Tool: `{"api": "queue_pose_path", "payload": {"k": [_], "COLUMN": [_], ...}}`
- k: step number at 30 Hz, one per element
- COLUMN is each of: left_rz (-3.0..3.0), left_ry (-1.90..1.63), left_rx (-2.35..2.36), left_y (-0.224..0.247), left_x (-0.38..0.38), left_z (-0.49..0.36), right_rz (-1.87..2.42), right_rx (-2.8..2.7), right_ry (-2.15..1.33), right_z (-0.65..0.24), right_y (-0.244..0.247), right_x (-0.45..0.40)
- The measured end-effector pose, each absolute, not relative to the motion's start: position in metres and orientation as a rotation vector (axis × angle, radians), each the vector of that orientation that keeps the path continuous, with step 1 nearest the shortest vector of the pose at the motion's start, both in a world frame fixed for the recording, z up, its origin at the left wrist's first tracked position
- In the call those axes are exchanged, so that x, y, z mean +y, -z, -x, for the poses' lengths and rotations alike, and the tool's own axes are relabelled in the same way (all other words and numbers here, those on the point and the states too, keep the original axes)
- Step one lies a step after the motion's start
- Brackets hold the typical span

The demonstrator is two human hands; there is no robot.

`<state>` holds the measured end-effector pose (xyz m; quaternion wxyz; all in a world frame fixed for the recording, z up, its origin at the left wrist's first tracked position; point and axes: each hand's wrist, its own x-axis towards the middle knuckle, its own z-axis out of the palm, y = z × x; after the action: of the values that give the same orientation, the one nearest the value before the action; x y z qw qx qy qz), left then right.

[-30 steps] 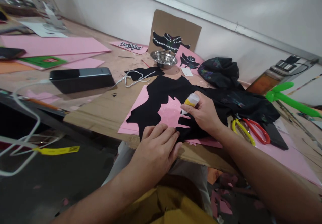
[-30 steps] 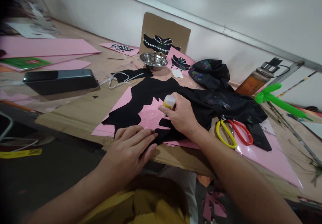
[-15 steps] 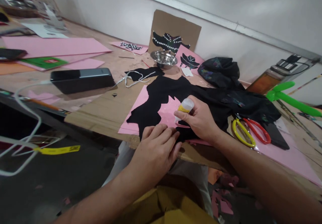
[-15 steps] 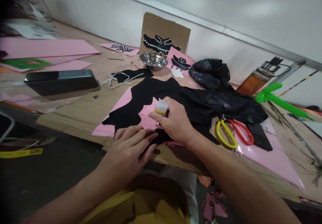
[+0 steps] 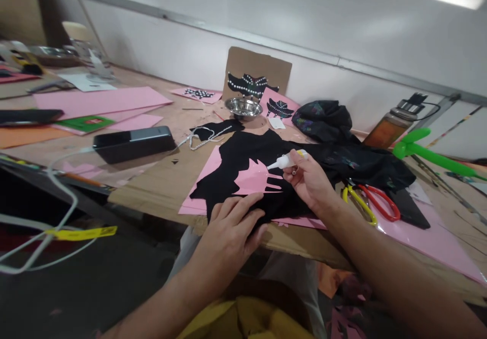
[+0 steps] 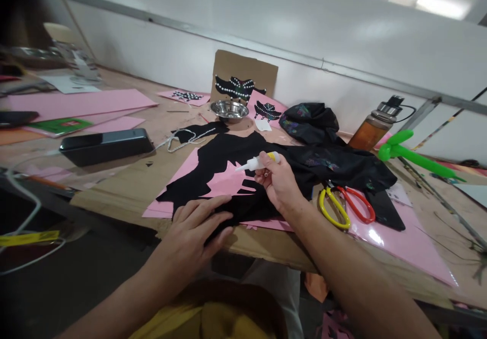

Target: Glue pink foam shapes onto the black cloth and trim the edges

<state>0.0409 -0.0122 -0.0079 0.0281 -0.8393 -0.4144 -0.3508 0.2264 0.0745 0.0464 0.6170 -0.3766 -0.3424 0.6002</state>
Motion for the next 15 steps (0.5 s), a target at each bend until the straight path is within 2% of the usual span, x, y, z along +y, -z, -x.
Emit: {"api": "queue_pose_path", "payload": {"k": [15], "left_rz": [2.682], "left_ry": [1.083], "left_rx": [-1.282], "left_y": [0.0061], "left_x": [-0.0083], "left_z": [-0.0368], "right_rz": [0.836], "right_rx": [-0.770], "right_ry": [-1.452], "right_z": [-0.2249], "right_y": [-0.0468], "right_x": [0.0725]}}
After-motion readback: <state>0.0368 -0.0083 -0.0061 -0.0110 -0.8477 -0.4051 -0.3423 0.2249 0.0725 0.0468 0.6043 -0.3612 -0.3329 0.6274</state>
